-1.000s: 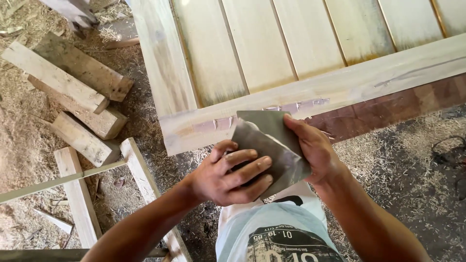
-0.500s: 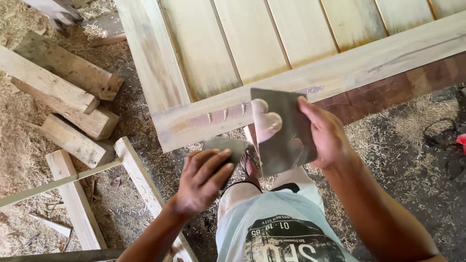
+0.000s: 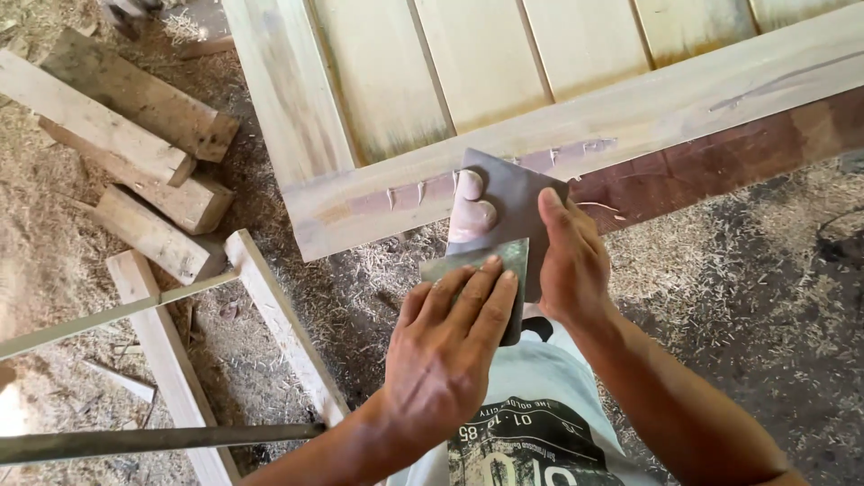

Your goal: The recorder is applying putty to gaps in a wooden door frame using a putty knife and sandpaper.

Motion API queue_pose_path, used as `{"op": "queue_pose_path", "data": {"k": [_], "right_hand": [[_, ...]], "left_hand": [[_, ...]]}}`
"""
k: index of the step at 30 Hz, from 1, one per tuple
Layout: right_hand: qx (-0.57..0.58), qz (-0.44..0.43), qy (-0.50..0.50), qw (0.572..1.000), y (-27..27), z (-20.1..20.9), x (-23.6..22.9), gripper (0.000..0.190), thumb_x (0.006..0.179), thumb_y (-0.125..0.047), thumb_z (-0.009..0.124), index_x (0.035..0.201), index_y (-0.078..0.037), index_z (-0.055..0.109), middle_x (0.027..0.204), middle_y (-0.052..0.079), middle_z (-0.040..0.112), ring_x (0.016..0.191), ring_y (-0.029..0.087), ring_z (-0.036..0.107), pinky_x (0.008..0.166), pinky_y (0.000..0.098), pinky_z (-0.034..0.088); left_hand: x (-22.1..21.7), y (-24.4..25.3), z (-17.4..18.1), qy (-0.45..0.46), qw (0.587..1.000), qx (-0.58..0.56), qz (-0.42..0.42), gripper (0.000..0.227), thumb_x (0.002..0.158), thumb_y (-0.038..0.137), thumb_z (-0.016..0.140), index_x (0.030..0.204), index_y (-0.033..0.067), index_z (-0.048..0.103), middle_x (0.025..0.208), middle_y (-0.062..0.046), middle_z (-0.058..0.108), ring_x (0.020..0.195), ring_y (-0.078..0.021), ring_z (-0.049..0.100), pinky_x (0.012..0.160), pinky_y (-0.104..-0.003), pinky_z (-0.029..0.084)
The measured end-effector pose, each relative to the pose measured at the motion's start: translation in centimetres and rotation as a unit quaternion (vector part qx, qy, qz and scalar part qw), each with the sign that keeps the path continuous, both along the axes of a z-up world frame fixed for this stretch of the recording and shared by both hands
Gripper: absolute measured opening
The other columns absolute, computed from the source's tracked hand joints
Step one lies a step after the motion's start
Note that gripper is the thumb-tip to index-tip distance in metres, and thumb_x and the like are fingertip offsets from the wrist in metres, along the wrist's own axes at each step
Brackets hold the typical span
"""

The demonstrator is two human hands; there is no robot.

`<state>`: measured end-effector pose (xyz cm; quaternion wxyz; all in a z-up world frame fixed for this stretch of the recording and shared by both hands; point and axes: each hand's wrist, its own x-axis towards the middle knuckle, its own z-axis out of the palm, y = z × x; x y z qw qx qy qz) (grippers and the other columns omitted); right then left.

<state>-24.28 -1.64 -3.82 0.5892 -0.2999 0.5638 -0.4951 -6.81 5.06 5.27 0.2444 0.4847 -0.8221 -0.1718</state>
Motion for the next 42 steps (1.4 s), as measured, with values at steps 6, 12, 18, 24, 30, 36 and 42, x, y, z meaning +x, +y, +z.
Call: {"op": "queue_pose_path", "data": {"k": [6,12,18,24,30,36,42], "right_hand": [[-0.002,-0.013,-0.091,0.996,-0.1,-2.8,-1.7,0.036,0.110,-0.032,0.049,0.115,-0.001,0.066,0.104,0.005,0.067,0.092,0.014,0.058,0.084,0.0288,0.049],[0.005,0.005,-0.042,0.999,-3.1,-1.5,-4.7,0.041,0.108,-0.036,0.049,0.115,0.000,0.068,0.108,0.010,0.070,0.094,0.016,0.065,0.086,0.0309,0.053],[0.124,0.000,-0.209,0.970,-4.6,-0.9,-8.7,0.045,0.104,-0.037,0.051,0.129,-0.001,0.058,0.119,0.015,0.069,0.101,0.025,0.071,0.089,0.0442,0.062],[0.137,0.058,-0.334,0.931,-3.2,-0.2,-10.7,0.054,0.103,-0.040,0.050,0.138,0.001,0.056,0.126,0.016,0.069,0.107,0.028,0.070,0.091,0.0467,0.060],[0.121,0.032,-0.351,0.928,-3.1,-0.1,-12.1,0.053,0.104,-0.039,0.049,0.137,0.001,0.056,0.125,0.015,0.069,0.108,0.026,0.072,0.093,0.0440,0.060],[0.071,-0.028,-0.338,0.938,-1.9,-2.0,-12.4,0.043,0.107,-0.035,0.057,0.130,0.001,0.060,0.113,0.014,0.072,0.094,0.024,0.072,0.081,0.0396,0.060],[-0.070,0.003,-0.249,0.966,-2.3,-0.7,-12.8,0.042,0.108,-0.032,0.059,0.133,0.001,0.056,0.116,0.018,0.070,0.095,0.025,0.072,0.082,0.0383,0.063]], "left_hand": [[-0.8,-0.3,-0.6,-0.013,0.996,0.048,-0.070,0.049,0.086,0.005,0.058,0.134,-0.0028,0.061,0.138,-0.023,0.065,0.124,-0.0356,0.062,0.106,-0.047,0.045],[-1.2,-1.1,0.7,0.024,0.985,0.125,-0.115,0.044,0.085,0.001,0.060,0.129,0.0006,0.065,0.133,-0.016,0.069,0.123,-0.0328,0.065,0.106,-0.047,0.045],[-2.0,-2.0,-0.2,0.288,0.950,0.108,-0.050,0.046,0.096,-0.013,0.043,0.140,-0.0032,0.056,0.140,-0.021,0.065,0.134,-0.0318,0.066,0.118,-0.044,0.054],[-3.7,-1.6,-4.7,0.386,0.903,0.136,0.130,0.054,0.092,-0.019,0.041,0.143,-0.0060,0.054,0.134,-0.024,0.069,0.110,-0.0268,0.071,0.093,-0.035,0.057],[-6.9,-2.5,-3.2,0.426,0.902,0.035,0.051,0.050,0.095,-0.019,0.040,0.143,-0.0058,0.047,0.144,-0.029,0.059,0.138,-0.0363,0.059,0.121,-0.045,0.046],[-10.2,-1.7,-4.9,0.261,0.955,-0.143,0.009,0.038,0.093,-0.012,0.052,0.130,-0.0056,0.058,0.133,-0.027,0.064,0.120,-0.0396,0.067,0.103,-0.049,0.056],[-10.0,-0.8,-7.2,0.145,0.964,-0.220,0.026,0.031,0.096,-0.001,0.071,0.124,-0.0012,0.060,0.131,-0.023,0.064,0.114,-0.0403,0.066,0.097,-0.048,0.054]]}}
